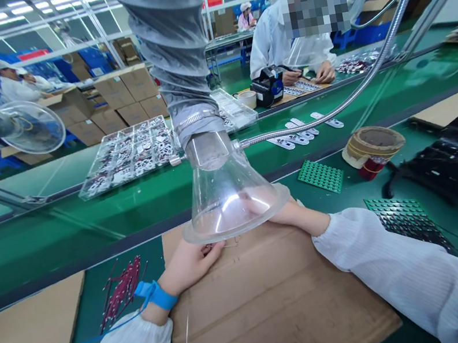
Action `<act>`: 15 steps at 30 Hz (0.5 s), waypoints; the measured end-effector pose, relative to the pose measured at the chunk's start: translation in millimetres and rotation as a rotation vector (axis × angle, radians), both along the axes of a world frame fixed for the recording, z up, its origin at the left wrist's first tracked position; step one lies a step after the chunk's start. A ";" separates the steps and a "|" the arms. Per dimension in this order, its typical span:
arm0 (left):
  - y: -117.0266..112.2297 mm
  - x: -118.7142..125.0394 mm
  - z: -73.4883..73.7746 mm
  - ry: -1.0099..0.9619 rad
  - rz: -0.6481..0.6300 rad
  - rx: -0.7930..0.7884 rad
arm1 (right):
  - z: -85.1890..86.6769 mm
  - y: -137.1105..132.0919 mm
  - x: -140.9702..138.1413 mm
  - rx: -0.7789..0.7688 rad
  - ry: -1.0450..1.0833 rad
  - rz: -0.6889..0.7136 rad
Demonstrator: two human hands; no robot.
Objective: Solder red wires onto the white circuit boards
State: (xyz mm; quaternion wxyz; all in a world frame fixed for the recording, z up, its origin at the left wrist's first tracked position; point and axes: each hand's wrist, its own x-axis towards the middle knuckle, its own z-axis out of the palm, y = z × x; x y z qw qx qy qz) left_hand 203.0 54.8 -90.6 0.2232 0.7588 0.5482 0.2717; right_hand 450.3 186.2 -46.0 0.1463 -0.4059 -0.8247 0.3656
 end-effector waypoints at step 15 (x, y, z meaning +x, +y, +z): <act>3.2 -0.4 -5.4 0.038 0.014 -0.012 | -32.1 11.2 8.2 0.013 0.120 -0.119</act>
